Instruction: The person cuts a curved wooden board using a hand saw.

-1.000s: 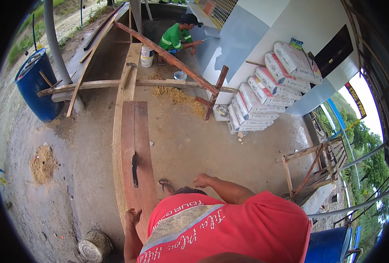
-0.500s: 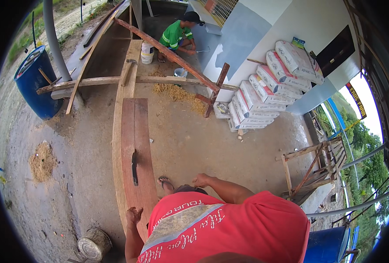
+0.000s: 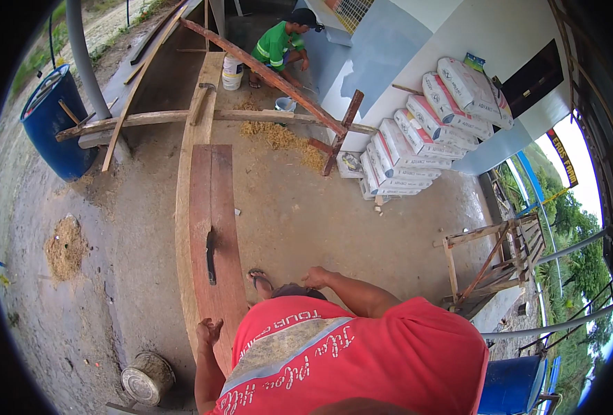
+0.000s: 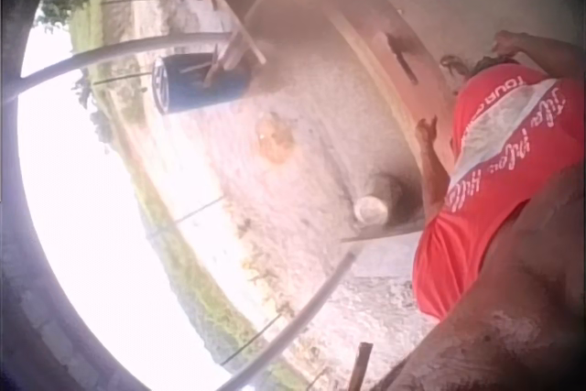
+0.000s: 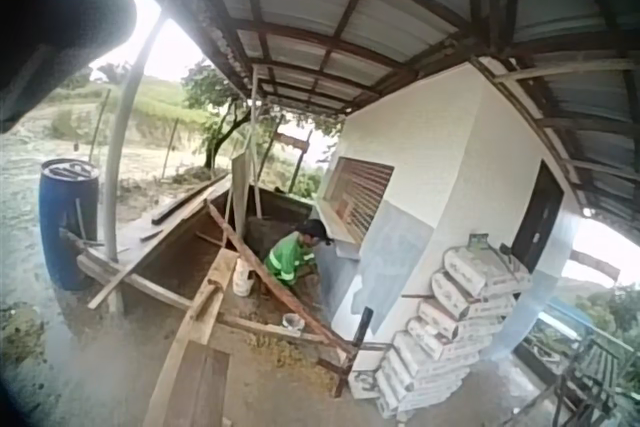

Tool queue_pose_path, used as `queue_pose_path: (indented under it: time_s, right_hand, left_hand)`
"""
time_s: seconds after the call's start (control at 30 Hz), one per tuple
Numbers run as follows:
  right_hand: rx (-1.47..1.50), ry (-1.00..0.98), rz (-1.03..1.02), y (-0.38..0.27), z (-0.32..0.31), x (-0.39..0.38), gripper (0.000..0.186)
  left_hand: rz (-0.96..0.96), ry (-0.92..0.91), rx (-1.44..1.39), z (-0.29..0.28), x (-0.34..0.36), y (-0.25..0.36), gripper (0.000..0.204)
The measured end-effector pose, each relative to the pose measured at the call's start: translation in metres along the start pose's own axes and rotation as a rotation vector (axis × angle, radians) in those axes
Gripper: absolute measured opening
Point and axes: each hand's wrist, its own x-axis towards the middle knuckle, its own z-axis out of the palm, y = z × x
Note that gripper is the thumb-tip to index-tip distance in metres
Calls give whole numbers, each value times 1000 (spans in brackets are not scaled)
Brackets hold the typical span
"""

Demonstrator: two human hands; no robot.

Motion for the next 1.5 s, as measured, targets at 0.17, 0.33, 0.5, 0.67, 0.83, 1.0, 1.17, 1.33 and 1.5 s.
queue_pose_path:
  time_s: [0.17,0.33,0.5,0.67,0.83,1.0,1.17,1.33,1.5]
  right_hand:
    - [18,19,-22,4,3,3,53]
    - [51,-30,20,-4,-4,-4,53]
    - [-91,-26,-45,1,-1,5,52]
    - [-136,-36,-64,12,4,19,50]
    - [-270,-34,-244,43,12,42,47]
    - [-199,-39,-118,20,5,20,39]
    - [-247,-79,-122,18,1,19,42]
    - [-331,-108,-142,29,4,37,44]
    - [-257,-171,-103,3,-11,68,44]
  left_hand:
    - [-18,-19,-4,-4,-4,9,68]
    - [-38,-15,-36,0,-1,1,68]
    - [-61,-32,-48,3,8,-10,69]
    - [-59,-31,-48,0,5,-3,71]
    - [-39,-60,-12,-2,6,9,75]
    - [77,16,51,0,3,21,83]
    - [209,170,12,-4,19,50,87]
    - [310,253,117,-9,40,97,91]
    - [294,167,118,-5,58,120,84]
